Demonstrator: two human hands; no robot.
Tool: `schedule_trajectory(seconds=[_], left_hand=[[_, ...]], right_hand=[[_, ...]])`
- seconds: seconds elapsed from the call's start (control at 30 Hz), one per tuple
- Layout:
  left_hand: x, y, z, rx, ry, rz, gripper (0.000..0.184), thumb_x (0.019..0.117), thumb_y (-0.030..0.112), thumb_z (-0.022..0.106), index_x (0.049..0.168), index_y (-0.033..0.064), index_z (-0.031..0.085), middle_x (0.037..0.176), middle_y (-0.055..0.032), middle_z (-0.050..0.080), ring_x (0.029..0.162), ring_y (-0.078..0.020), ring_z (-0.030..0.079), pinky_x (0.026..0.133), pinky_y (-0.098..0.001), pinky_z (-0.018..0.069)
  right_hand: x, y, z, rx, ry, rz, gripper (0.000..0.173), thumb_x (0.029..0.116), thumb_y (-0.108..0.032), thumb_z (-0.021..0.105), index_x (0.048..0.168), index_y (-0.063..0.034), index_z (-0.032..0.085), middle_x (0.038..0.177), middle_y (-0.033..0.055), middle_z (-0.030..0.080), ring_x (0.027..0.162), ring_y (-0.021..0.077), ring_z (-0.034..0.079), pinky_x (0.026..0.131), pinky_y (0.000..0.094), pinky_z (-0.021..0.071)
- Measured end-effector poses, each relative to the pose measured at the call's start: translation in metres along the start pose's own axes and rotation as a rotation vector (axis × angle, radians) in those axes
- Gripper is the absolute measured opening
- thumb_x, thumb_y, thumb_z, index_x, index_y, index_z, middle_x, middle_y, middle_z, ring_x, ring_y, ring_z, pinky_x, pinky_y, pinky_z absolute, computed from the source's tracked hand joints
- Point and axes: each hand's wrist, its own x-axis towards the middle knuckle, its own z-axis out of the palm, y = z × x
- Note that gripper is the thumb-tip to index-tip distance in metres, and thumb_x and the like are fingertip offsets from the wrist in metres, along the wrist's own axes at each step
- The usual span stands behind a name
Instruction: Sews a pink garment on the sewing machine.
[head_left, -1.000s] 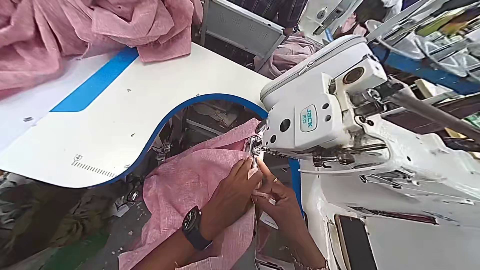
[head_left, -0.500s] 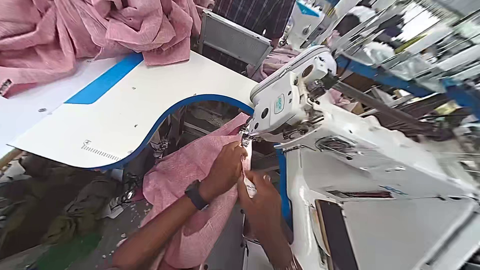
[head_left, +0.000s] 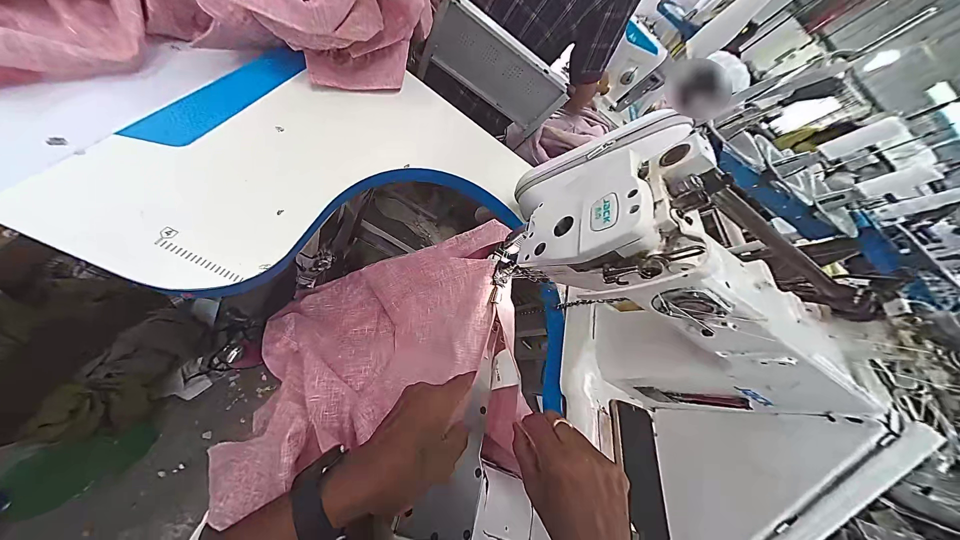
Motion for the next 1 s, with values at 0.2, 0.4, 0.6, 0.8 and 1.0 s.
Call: schedule_trajectory(seconds=[0.2,0.4,0.6,0.8,1.0], left_hand=[[0.012,-0.026,0.004,0.147,0.060,0.236,0.010,0.0873,0.006,0.065,0.079,0.0003,0.066,0.065,-0.0145,0.063,0.063,-0.0321,0.066,0.057,-0.0504,0.0494],[0.050,-0.036,-0.001,-0.026,0.136,0.260,0.025,0.0962,0.010,0.053,0.081,-0.0003,0.070,0.067,-0.0121,0.065,0.065,-0.0250,0.065,0.063,-0.0469,0.0476],[0.065,-0.029,-0.006,-0.087,0.140,0.204,0.036,0.1070,0.017,0.044,0.126,-0.0019,0.069,0.089,-0.0165,0.072,0.081,-0.0261,0.068,0.077,-0.0470,0.0520],[0.032,-0.022,-0.005,0.000,-0.002,0.193,0.026,0.1016,0.013,0.049,0.097,-0.0023,0.070,0.069,-0.0166,0.063,0.067,-0.0332,0.064,0.064,-0.0533,0.0477],[0.072,-0.047,-0.014,-0.295,-0.032,0.235,0.028,0.1024,0.013,0.050,0.082,0.0045,0.067,0.063,0.0056,0.051,0.057,-0.0019,0.046,0.056,-0.0245,0.0387]], right_hand=[[0.023,-0.055,-0.015,0.354,-0.120,0.006,0.016,0.0832,-0.015,0.061,0.074,-0.0040,0.067,0.055,0.0062,0.056,0.044,0.0197,0.058,0.038,0.0334,0.0426],[0.052,-0.043,-0.008,0.276,-0.304,0.043,0.015,0.0845,-0.014,0.061,0.077,-0.0027,0.066,0.056,0.0091,0.056,0.049,0.0289,0.063,0.042,0.0436,0.0463],[0.048,0.028,-0.013,0.590,-0.213,0.178,0.025,0.0891,-0.026,0.065,0.079,-0.0032,0.070,0.059,0.0038,0.059,0.051,0.0165,0.058,0.048,0.0389,0.0480],[0.037,-0.025,-0.021,0.379,-0.298,-0.027,0.016,0.0842,-0.018,0.065,0.075,-0.0049,0.066,0.057,0.0077,0.058,0.051,0.0265,0.063,0.043,0.0445,0.0469],[0.072,-0.040,-0.017,0.285,-0.545,0.123,0.019,0.0958,-0.017,0.057,0.093,-0.0018,0.068,0.063,0.0143,0.064,0.064,0.0368,0.070,0.056,0.0515,0.0507]])
